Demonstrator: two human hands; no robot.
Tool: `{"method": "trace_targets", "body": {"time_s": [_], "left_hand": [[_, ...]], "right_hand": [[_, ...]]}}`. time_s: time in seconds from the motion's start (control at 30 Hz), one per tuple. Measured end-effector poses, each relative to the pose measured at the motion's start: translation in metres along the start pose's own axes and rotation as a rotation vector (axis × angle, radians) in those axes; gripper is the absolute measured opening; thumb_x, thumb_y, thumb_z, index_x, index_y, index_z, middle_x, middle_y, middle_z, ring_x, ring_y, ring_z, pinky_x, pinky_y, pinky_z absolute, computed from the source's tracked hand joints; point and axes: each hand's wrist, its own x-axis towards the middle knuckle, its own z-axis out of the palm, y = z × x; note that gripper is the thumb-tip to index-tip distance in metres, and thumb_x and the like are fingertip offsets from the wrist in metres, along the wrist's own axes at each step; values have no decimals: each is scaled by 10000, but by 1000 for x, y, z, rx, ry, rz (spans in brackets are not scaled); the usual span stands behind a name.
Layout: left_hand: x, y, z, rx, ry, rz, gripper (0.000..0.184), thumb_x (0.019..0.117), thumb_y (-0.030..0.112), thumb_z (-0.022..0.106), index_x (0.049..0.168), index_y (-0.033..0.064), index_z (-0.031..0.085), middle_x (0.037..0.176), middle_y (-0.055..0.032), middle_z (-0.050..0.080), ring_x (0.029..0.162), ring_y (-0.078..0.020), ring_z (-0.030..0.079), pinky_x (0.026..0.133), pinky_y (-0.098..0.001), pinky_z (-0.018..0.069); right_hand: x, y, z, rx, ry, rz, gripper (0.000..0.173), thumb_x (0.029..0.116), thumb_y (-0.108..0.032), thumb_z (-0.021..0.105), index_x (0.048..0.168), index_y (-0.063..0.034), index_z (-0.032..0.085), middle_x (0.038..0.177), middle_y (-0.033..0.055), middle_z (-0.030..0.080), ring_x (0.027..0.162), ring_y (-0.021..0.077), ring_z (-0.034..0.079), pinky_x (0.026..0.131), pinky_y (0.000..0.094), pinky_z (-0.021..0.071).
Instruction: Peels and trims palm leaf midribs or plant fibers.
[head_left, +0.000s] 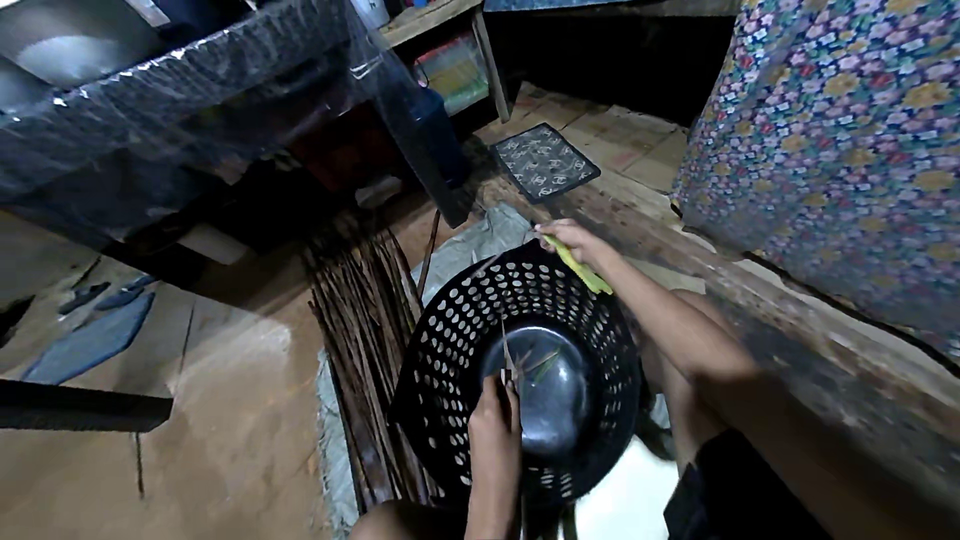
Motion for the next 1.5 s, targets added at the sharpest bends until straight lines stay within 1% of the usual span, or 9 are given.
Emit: {"method": "trace_targets", "body": {"time_s": [0.17,0.33,0.47,0.53,0.6,0.67,0.9,1.2,1.5], "left_hand": [[3,-9,-6,-14,33,-34,215,998,-2,548,1105,-158,650,753,-229,655,605,-266,622,612,-378,521],[9,-10,-15,-141,39,-133,229,1018,29,537,1134,-139,641,704,-137,608,551,-124,526,565,-275,455],[16,-13,-16,-442,15,-253,222,1041,24,473,1124,-140,596,678,-5,519,526,24,464,533,-145,411],[17,-15,-15,-582,18,-281,218,1055,14,436,1086,-142,585,653,32,490,506,57,456,511,-107,404],[19,-12,-16,-699,5,-323,193,1053,-14,419,1057,-125,577,630,62,474,486,74,453,495,-88,408],[20,-9,-16,-786,-18,-351,166,1039,-42,415,1026,-89,574,612,88,477,477,78,458,488,-87,417],[18,-2,-16,-1023,-105,-291,228,957,-120,413,981,18,594,619,128,587,479,79,517,489,-95,462],[17,-2,-15,-1180,-154,-347,339,957,-139,368,866,62,625,594,119,603,464,82,511,470,-81,438],[20,-2,-7,-1186,-179,-397,330,1023,-100,312,907,43,587,576,132,547,448,96,472,458,-63,409]], "right_hand": [[-21,-10,-5,-7,-60,-23,244,1094,-143,461,1234,34,556,748,-9,517,555,24,460,531,164,410],[-58,-2,6,-739,-582,-53,242,1077,-110,492,1191,83,584,773,33,525,585,41,452,583,197,418],[-93,2,31,-1504,-677,106,395,1052,-114,554,1333,163,537,1365,375,536,1298,514,505,1086,640,343],[-94,7,27,-1304,-752,26,429,1085,-152,499,1416,122,483,1212,346,601,1057,434,598,966,547,439],[-98,2,24,-886,-834,-28,393,1102,-136,435,1432,78,440,869,133,551,667,135,471,664,287,431],[-105,-2,26,-470,-915,30,365,1090,-82,387,1433,43,399,767,-30,488,562,-17,453,559,144,420],[-100,22,36,-121,-1183,86,257,1008,-75,353,1196,-62,528,651,-128,518,479,-77,438,476,83,388],[-103,8,34,-229,-1030,31,367,962,4,459,1327,30,491,650,-108,552,484,-61,483,493,97,418],[-103,-1,31,-458,-916,-219,128,972,4,555,902,56,649,591,-93,548,500,-59,481,513,116,397]]}}
